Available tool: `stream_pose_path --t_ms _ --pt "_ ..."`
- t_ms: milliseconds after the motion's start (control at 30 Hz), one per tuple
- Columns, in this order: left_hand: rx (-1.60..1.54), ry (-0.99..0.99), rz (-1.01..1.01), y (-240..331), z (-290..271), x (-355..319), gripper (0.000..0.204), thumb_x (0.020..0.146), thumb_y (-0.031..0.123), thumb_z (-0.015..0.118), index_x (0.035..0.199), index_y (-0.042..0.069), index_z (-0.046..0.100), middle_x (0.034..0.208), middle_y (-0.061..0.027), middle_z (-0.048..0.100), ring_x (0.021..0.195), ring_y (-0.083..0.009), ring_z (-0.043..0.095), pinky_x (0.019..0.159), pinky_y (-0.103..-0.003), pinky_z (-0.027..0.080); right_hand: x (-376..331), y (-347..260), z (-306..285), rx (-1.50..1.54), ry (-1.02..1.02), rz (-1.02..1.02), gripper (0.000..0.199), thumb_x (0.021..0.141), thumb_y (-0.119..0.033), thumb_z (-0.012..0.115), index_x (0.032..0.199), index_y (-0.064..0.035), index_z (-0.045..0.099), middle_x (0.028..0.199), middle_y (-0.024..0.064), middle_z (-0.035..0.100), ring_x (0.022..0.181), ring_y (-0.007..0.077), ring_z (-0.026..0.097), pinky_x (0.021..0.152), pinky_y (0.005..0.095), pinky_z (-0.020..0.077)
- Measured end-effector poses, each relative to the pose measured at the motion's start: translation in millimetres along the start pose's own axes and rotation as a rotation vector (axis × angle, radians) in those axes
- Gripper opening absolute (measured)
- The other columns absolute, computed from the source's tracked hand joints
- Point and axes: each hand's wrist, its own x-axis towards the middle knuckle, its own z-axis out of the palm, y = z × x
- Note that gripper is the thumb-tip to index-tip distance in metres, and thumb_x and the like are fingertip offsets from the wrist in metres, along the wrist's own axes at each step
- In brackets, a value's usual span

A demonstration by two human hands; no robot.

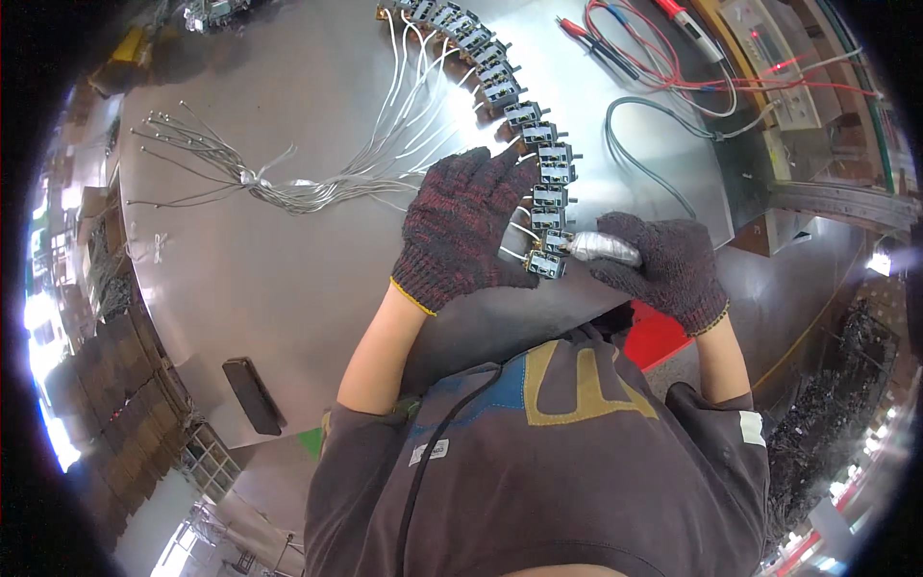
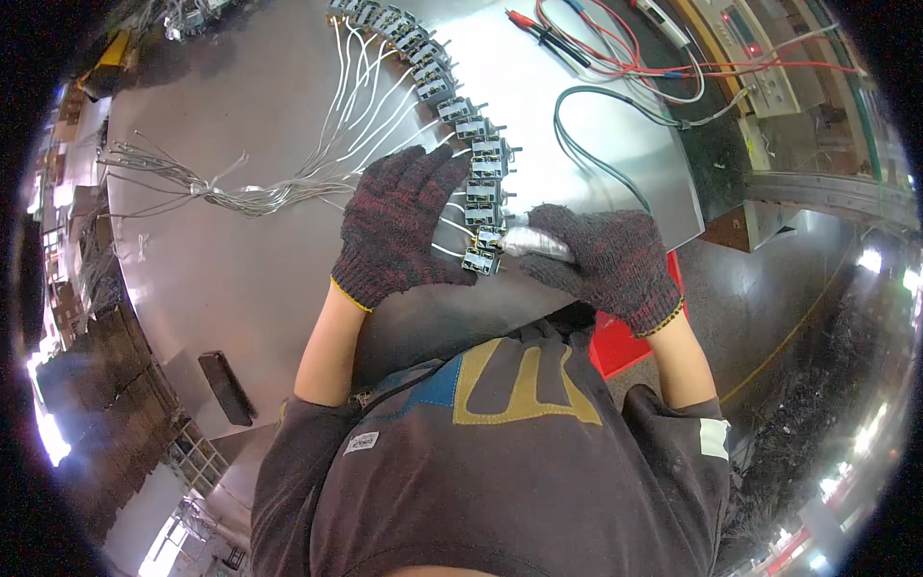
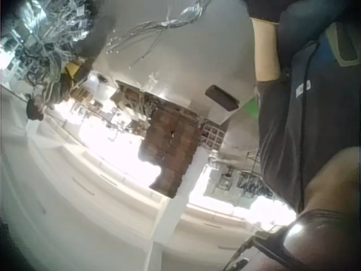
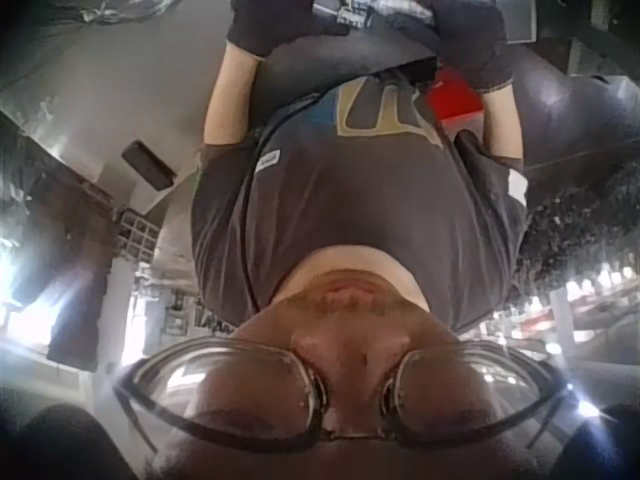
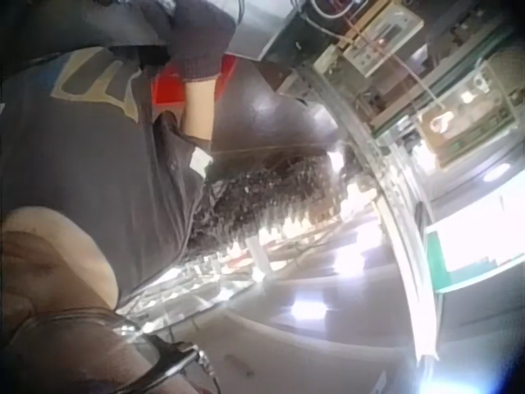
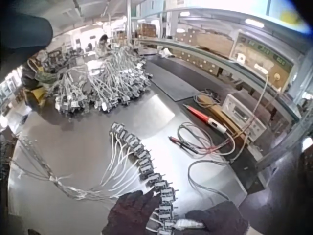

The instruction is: Testing multiple electronic components arranged on a workbench using a specialized probe.

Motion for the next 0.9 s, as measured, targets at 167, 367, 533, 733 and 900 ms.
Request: stream_pose_path --t_ms 167,367,533,733,900 --pt "-0.009 0.033 0.033 1.2 -3.1 -0.2 0.117 0.055 0.062 0.092 0.153 0.013 0.049 0.142 -0.0133 0.057 0.133 -0.0372 0.052 0.115 -0.054 0.038 4.7 0.9 0.4 -0.063 -0.021 -0.089 0.047 0.081 -0.044 0.088 0.117 -0.0149 0.077 0.079 0.0126 0.074 0.073 0.0329 0.074 0.068 0.0430 0.0569" --pt "0.004 0.072 0.055 -0.9 1.5 -1.8 0.117 0.055 0.062 0.091 0.152 0.012 0.050 0.141 -0.0131 0.057 0.133 -0.0363 0.052 0.114 -0.053 0.038 6.8 2.3 0.1 -0.091 0.028 -0.195 0.048 0.080 -0.042 0.089 0.118 -0.0152 0.077 0.079 0.0117 0.073 0.072 0.0341 0.073 0.066 0.0449 0.0555" --pt "-0.031 0.105 0.072 0.4 -1.1 -0.6 0.115 0.056 0.059 0.091 0.152 0.011 0.050 0.143 -0.0130 0.057 0.133 -0.0367 0.052 0.113 -0.053 0.039 7.0 7.5 0.3 -0.128 0.022 -0.262 0.049 0.081 -0.041 0.088 0.120 -0.0151 0.075 0.076 0.0110 0.070 0.069 0.0333 0.069 0.064 0.0444 0.0529" --pt "0.009 0.069 0.061 -1.3 2.0 -0.9 0.116 0.057 0.058 0.091 0.154 0.011 0.049 0.148 -0.0129 0.055 0.135 -0.0374 0.051 0.114 -0.053 0.039 4.8 19.4 9.0 -0.121 0.057 -0.305 0.051 0.081 -0.042 0.088 0.121 -0.0156 0.074 0.074 0.0092 0.068 0.069 0.0324 0.068 0.064 0.0449 0.0512" --pt "0.006 0.059 0.045 0.6 -0.9 0.0 0.116 0.057 0.058 0.092 0.155 0.013 0.049 0.149 -0.0128 0.055 0.135 -0.0369 0.051 0.114 -0.053 0.038 4.8 19.8 7.6 -0.185 0.035 -0.331 0.053 0.081 -0.041 0.087 0.126 -0.0164 0.072 0.072 0.0081 0.065 0.067 0.0314 0.067 0.062 0.0450 0.0498"
